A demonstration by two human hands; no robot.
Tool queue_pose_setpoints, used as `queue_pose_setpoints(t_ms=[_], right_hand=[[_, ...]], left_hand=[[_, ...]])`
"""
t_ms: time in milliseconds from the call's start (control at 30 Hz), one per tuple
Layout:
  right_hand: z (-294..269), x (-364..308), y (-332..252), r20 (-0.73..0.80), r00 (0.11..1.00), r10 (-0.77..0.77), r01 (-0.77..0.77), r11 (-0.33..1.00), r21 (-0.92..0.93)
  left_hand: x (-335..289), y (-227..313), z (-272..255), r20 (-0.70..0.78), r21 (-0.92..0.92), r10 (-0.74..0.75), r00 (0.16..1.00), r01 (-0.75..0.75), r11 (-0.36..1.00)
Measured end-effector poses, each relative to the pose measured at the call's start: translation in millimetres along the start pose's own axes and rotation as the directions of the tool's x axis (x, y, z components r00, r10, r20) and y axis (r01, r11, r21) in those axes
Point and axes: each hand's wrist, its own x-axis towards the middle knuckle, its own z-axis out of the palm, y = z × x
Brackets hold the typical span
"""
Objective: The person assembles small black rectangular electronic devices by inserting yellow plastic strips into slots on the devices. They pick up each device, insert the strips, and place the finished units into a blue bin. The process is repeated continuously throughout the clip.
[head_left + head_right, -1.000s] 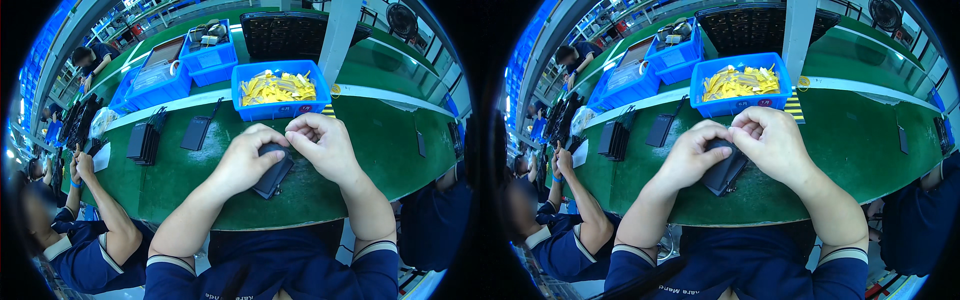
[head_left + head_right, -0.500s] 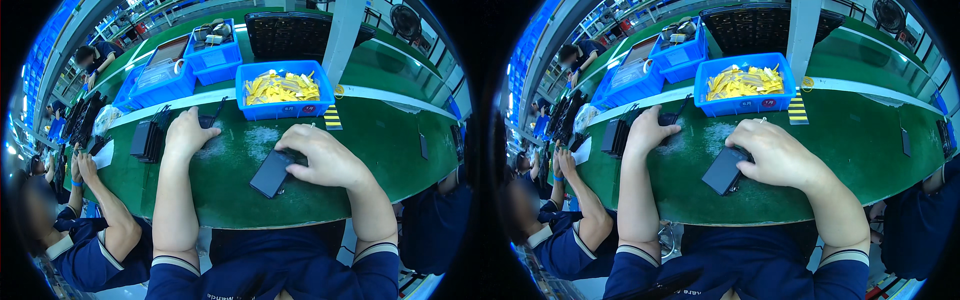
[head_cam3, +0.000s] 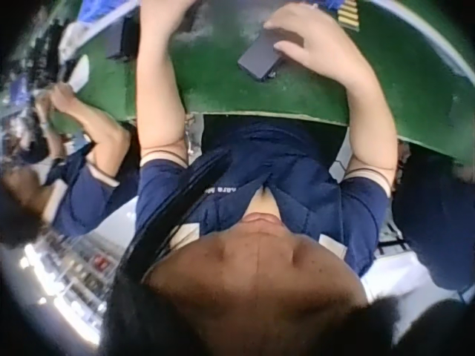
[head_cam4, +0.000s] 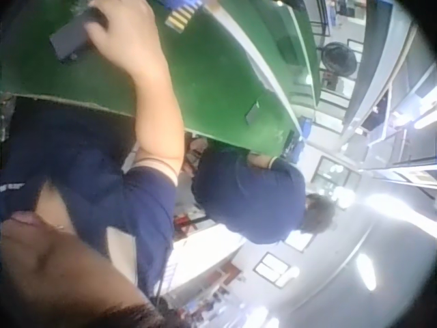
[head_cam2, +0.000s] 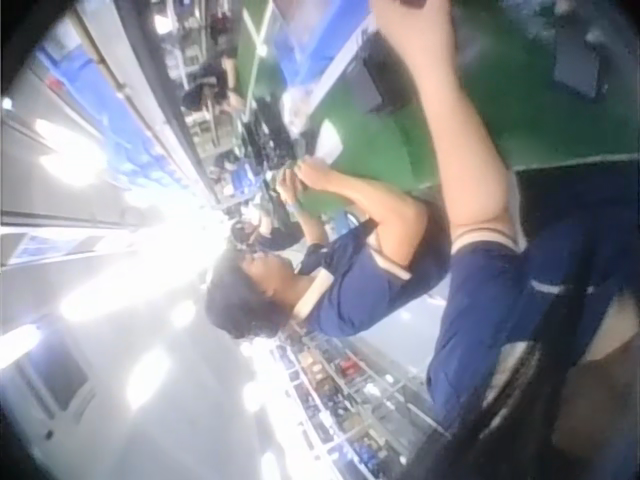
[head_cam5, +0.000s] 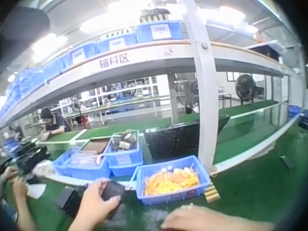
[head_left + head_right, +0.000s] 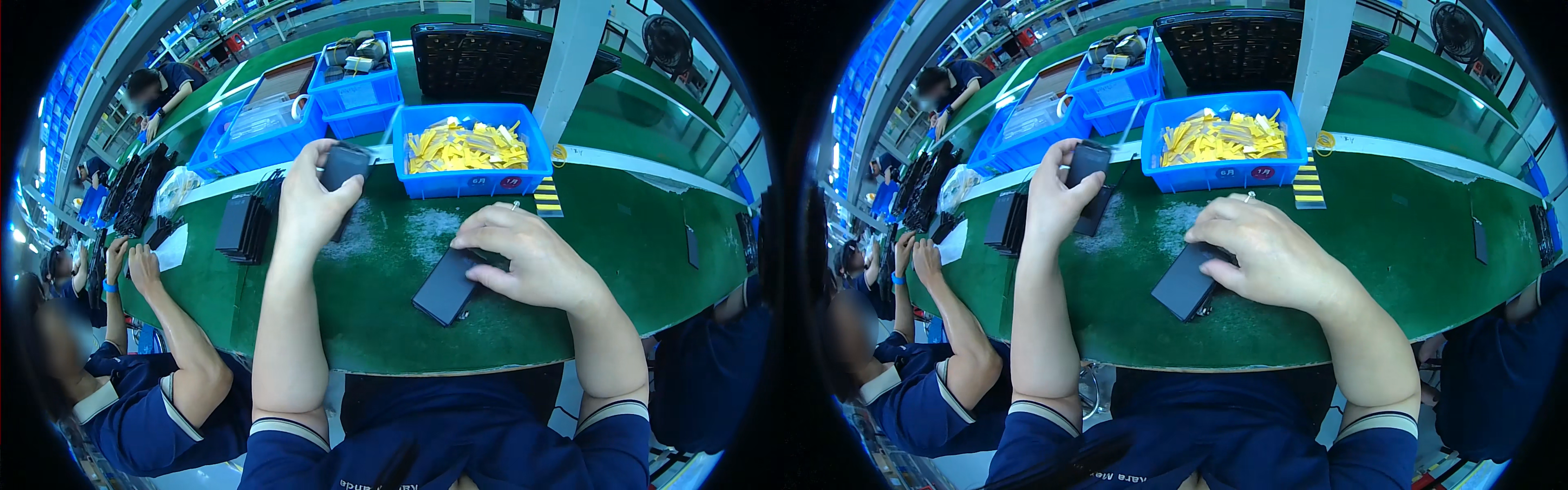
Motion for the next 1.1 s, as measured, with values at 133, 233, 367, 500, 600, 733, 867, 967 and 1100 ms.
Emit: queue_pose_setpoints(t_ms=[133, 233, 367, 500, 600, 733, 867, 967, 1100], right_hand=[[6.8, 5.6, -3.7, -0.344, 0.927, -0.149, 0.094, 0.981, -0.17], [4.5, 8.9, -5.6, -0.474, 0.822, -0.315, 0.074, 0.885, -0.46], [2.9, 6.5, -7.4, -0.496, 0.844, -0.206, -0.042, 0.895, -0.444], [3.9, 3.6, -5.1, -0.495, 0.865, -0.075, -0.09, 0.949, -0.302], [1.4, 3.1, -3.4, -0.451, 0.892, -0.027, -0.103, 0.959, -0.263], [-0.4, 3.7, -4.7, -0.401, 0.916, -0.027, -0.105, 0.947, -0.304], [8.1, 3.8, -9.4, -0.406, 0.91, -0.085, -0.123, 0.879, -0.46], [15.3, 3.4, -14.6, -0.386, 0.905, -0.177, -0.093, 0.804, -0.588], [10.6, 4.0, -20.2, -0.371, 0.898, -0.238, -0.059, 0.771, -0.635]], left_hand=[[-26.8, 37.6, 18.1, 0.248, -0.409, 0.14, 0.958, -0.028, 0.912], [-43.0, 45.8, 30.3, 0.305, -0.355, 0.291, 0.907, -0.175, 0.918], [-53.8, 63.7, 29.6, 0.254, -0.25, 0.419, 0.872, -0.36, 0.899], [-56.4, 65.3, 30.3, 0.286, -0.205, 0.418, 0.862, -0.37, 0.906], [-57.7, 62.8, 31.8, 0.312, -0.196, 0.409, 0.858, -0.363, 0.911], [-59.0, 67.4, 29.7, 0.359, -0.19, 0.392, 0.847, -0.345, 0.919], [-63.6, 67.9, 35.4, 0.398, -0.239, 0.298, 0.867, -0.216, 0.947], [-64.2, 68.1, 37.1, 0.413, -0.27, 0.242, 0.878, -0.136, 0.953], [-58.3, 64.5, 33.7, 0.381, -0.232, 0.201, 0.903, -0.117, 0.966]])
